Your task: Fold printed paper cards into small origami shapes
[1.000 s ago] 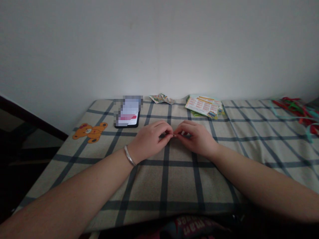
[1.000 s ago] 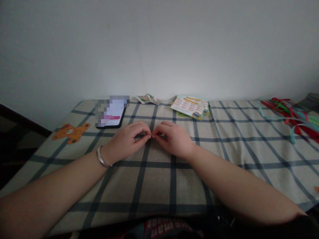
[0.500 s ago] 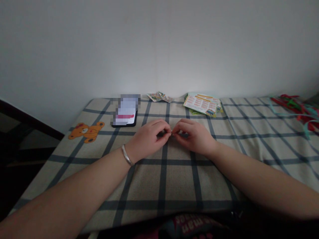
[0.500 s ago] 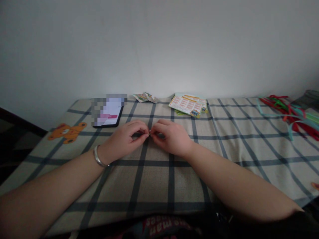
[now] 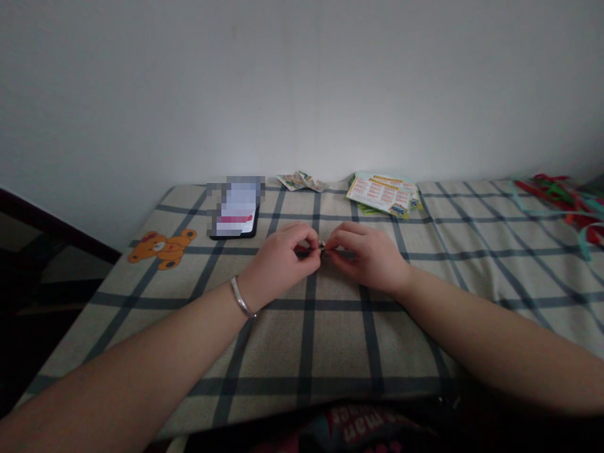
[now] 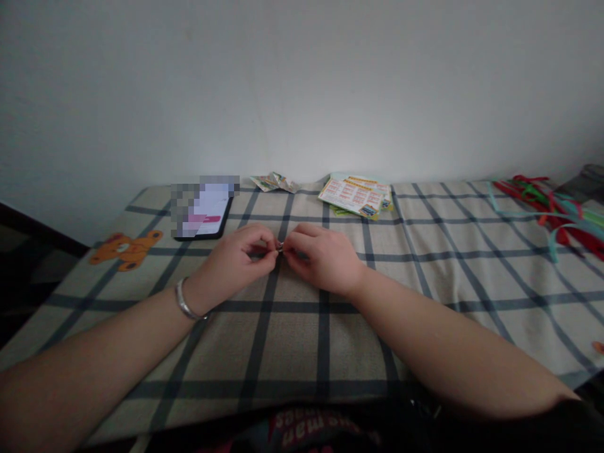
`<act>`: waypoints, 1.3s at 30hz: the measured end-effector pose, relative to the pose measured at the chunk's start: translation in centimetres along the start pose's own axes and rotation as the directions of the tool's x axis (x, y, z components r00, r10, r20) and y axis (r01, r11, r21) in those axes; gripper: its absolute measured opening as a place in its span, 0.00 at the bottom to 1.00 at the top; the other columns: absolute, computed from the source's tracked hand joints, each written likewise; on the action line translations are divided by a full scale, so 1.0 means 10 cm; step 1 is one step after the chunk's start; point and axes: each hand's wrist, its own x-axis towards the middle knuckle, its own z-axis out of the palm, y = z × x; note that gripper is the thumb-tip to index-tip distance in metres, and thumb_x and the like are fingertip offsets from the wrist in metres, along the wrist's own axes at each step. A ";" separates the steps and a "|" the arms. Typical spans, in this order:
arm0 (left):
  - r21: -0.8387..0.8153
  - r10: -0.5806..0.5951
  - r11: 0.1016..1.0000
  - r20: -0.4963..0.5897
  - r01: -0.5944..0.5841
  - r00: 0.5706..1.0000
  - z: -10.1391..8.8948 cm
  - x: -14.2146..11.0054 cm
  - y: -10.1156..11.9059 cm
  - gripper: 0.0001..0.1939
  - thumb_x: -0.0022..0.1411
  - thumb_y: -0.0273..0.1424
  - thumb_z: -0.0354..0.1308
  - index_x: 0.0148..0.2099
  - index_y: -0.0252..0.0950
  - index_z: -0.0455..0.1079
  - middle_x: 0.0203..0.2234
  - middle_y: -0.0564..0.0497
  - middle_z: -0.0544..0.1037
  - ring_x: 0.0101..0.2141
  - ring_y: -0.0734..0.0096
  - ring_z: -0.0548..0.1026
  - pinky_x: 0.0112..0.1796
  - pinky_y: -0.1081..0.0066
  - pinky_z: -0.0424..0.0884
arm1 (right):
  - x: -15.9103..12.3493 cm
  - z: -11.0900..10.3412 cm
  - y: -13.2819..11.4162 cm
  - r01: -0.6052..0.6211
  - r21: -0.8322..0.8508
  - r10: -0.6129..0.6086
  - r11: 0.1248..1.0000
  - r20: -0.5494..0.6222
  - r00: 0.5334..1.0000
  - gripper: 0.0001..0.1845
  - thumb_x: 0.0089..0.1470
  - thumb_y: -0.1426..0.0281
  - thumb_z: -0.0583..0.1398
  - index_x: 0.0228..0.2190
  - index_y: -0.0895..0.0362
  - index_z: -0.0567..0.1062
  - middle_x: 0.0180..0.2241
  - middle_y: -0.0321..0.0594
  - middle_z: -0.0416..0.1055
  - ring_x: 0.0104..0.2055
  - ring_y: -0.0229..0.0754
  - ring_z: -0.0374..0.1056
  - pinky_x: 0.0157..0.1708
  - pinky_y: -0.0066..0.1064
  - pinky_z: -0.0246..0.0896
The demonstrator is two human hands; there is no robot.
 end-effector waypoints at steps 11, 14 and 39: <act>0.023 -0.065 0.998 -0.025 0.066 0.998 -0.04 0.04 -0.12 0.07 0.54 0.22 0.53 0.34 0.36 0.71 0.31 0.53 0.72 0.34 0.71 0.71 0.32 0.73 0.69 | 0.02 0.04 0.03 -0.106 0.081 0.110 0.991 -0.047 0.993 0.03 0.54 0.72 0.57 0.32 0.55 0.72 0.34 0.38 0.71 0.30 0.36 0.66 0.29 0.26 0.58; 0.053 -0.043 0.998 0.001 0.043 0.999 -0.06 0.05 -0.12 0.08 0.56 0.23 0.53 0.32 0.36 0.73 0.31 0.52 0.71 0.35 0.71 0.71 0.34 0.71 0.69 | 0.02 0.05 0.04 -0.114 0.118 0.121 0.986 -0.054 0.991 0.03 0.54 0.73 0.57 0.31 0.55 0.71 0.34 0.37 0.70 0.31 0.36 0.66 0.29 0.26 0.59; 0.152 0.009 0.988 0.057 -0.017 0.998 -0.07 0.04 -0.07 0.03 0.63 0.27 0.56 0.35 0.35 0.70 0.33 0.52 0.72 0.37 0.70 0.70 0.40 0.69 0.66 | 0.02 0.11 0.04 -0.152 0.215 0.164 0.965 -0.036 0.986 0.07 0.48 0.79 0.57 0.30 0.55 0.68 0.31 0.36 0.66 0.32 0.36 0.65 0.30 0.27 0.61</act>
